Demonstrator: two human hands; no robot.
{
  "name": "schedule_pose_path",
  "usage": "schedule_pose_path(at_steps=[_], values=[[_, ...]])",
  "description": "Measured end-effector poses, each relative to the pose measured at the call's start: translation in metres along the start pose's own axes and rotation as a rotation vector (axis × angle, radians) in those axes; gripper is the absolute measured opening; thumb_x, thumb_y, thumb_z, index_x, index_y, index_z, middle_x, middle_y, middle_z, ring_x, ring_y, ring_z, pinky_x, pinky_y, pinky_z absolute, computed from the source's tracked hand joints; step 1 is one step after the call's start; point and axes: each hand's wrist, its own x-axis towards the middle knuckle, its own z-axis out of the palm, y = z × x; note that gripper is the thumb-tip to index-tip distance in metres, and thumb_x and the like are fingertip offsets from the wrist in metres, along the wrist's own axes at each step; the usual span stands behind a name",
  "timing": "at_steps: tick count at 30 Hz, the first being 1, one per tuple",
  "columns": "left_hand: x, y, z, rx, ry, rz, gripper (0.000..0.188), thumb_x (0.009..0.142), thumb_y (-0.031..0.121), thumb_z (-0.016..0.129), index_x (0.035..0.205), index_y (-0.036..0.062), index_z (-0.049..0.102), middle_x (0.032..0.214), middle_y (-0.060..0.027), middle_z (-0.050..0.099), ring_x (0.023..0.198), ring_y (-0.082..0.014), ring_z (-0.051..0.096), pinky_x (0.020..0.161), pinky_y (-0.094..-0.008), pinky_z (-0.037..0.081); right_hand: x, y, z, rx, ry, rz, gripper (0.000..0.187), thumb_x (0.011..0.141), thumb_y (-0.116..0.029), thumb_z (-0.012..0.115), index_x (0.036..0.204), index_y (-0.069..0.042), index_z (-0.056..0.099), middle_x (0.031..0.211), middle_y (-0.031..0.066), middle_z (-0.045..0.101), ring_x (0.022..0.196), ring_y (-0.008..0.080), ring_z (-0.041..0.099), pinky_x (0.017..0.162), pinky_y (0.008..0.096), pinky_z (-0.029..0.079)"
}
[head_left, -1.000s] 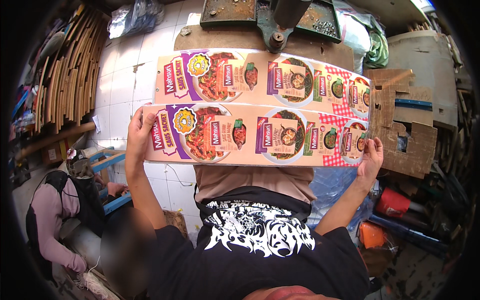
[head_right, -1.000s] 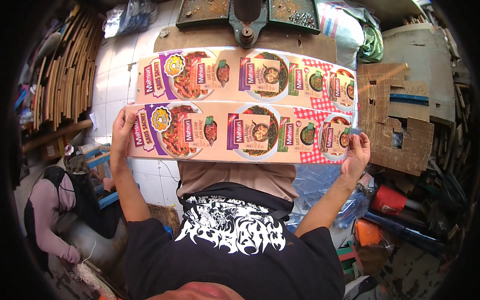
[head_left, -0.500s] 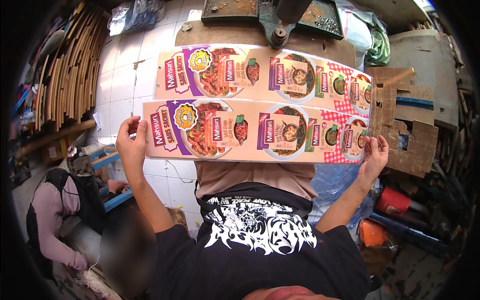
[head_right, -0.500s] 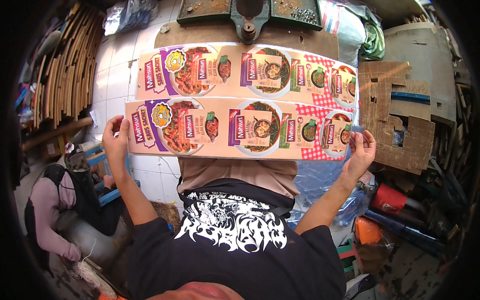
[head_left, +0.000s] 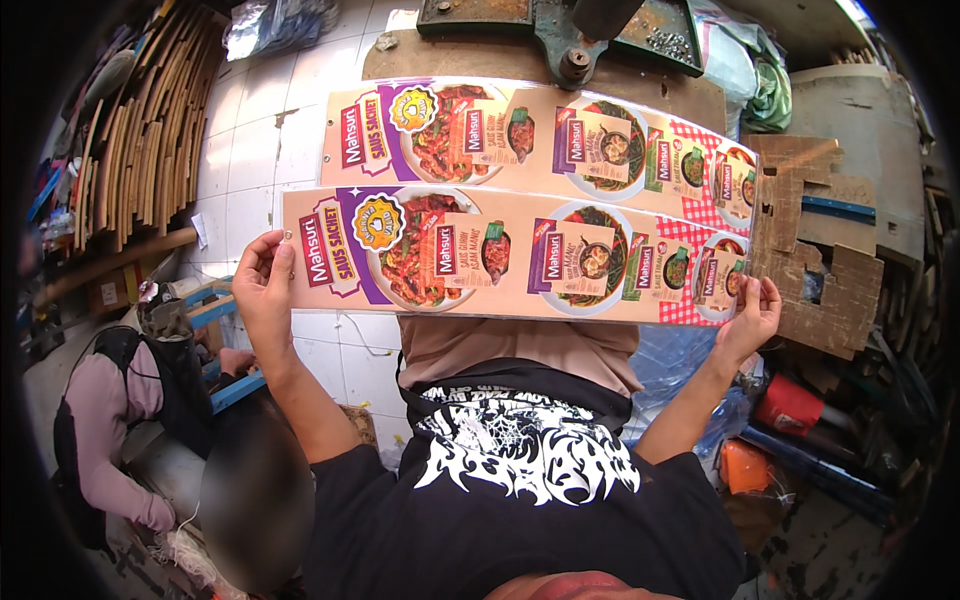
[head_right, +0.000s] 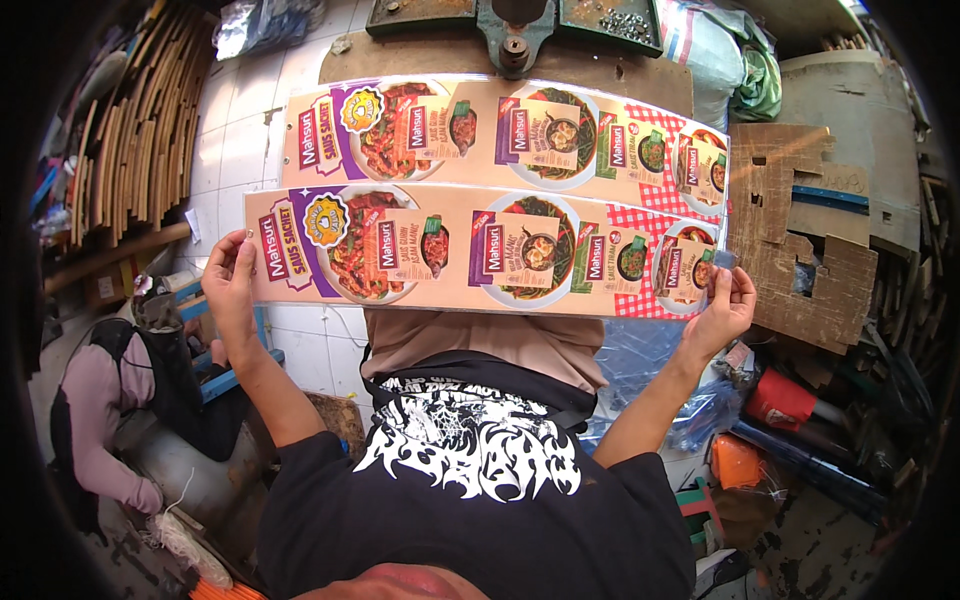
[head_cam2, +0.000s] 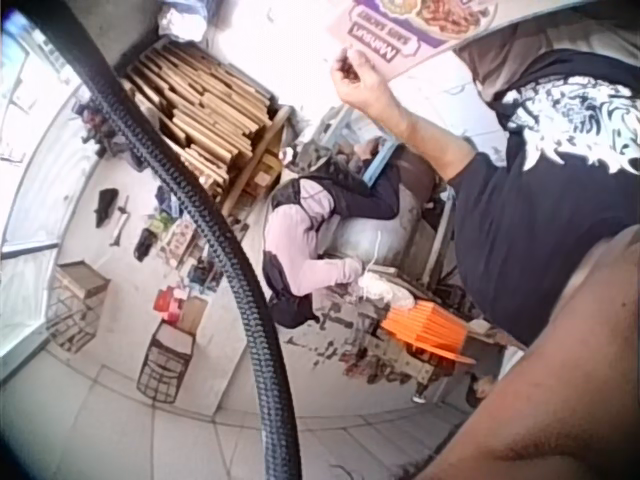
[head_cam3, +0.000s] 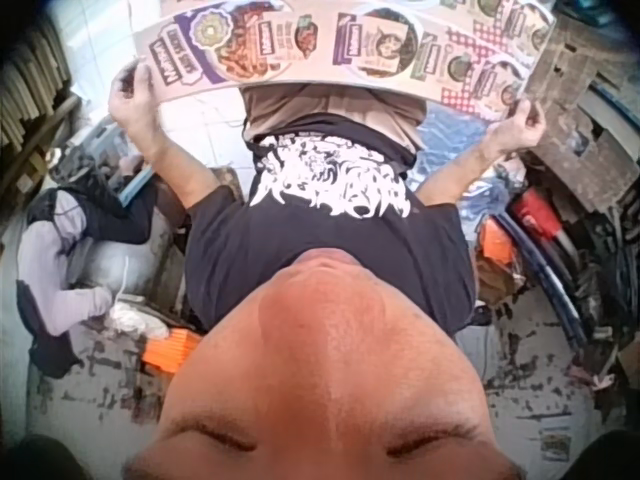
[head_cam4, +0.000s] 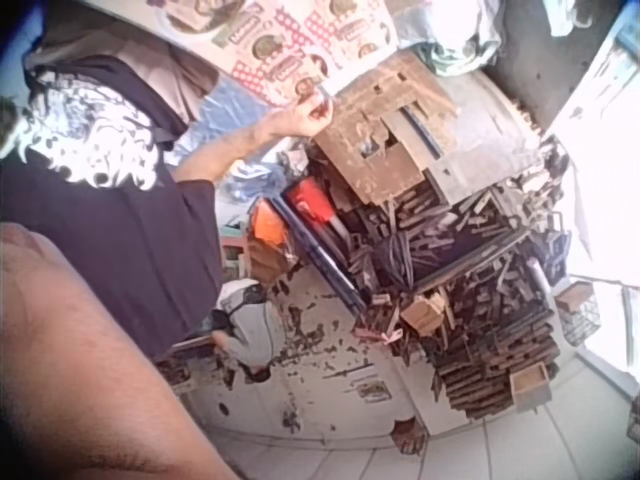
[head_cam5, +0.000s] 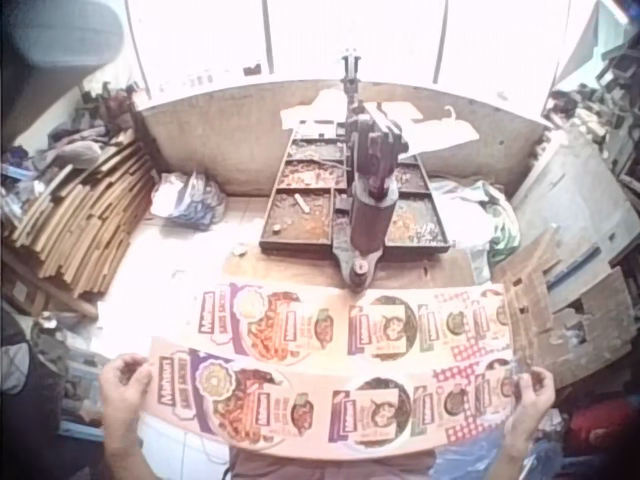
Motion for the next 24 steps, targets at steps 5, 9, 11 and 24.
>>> schedule_pose_path(at_steps=[5, 9, 11, 24], values=[[0.011, 0.008, -0.017, -0.311, -0.197, -0.123, 0.031, 0.095, 0.014, 0.063, 0.119, -0.0051, 0.057, 0.099, -0.0046, 0.066, 0.082, -0.0045, 0.059, 0.071, -0.0168, 0.046, 0.000, 0.000, -0.001, 0.084, -0.023, 0.011, 0.018, 0.091, 0.001, 0.063, 0.108, 0.005, 0.056, 0.091, 0.0104, 0.065, 0.081, 0.0181, 0.067, 0.075, 0.0281, 0.057], [0.025, 0.004, -0.024, -0.313, -0.309, -0.205, 0.032, 0.097, 0.018, 0.060, 0.119, -0.0055, 0.056, 0.105, -0.0075, 0.067, 0.086, -0.0055, 0.063, 0.073, -0.0186, 0.050, 0.002, 0.002, -0.002, 0.099, -0.037, 0.016, 0.019, 0.091, 0.001, 0.062, 0.108, 0.005, 0.055, 0.091, 0.0106, 0.064, 0.081, 0.0185, 0.067, 0.075, 0.0287, 0.058], [0.025, 0.009, -0.018, -0.370, -0.485, -0.244, 0.033, 0.099, 0.020, 0.058, 0.120, -0.0058, 0.054, 0.109, -0.0108, 0.068, 0.090, -0.0091, 0.067, 0.077, -0.0221, 0.054, 0.002, -0.001, 0.001, 0.094, -0.033, 0.039, 0.019, 0.091, 0.001, 0.063, 0.108, 0.005, 0.056, 0.093, 0.0108, 0.064, 0.083, 0.0171, 0.066, 0.077, 0.0273, 0.056], [0.023, 0.019, -0.005, -0.575, -0.464, -0.218, 0.032, 0.098, 0.018, 0.056, 0.120, -0.0063, 0.054, 0.105, -0.0151, 0.069, 0.089, -0.0137, 0.069, 0.080, -0.0246, 0.056, -0.065, -0.070, 0.097, -0.098, -0.282, -0.336, 0.016, 0.091, 0.005, 0.060, 0.105, 0.004, 0.068, 0.098, 0.0063, 0.064, 0.091, 0.0127, 0.060, 0.081, 0.0242, 0.050]])
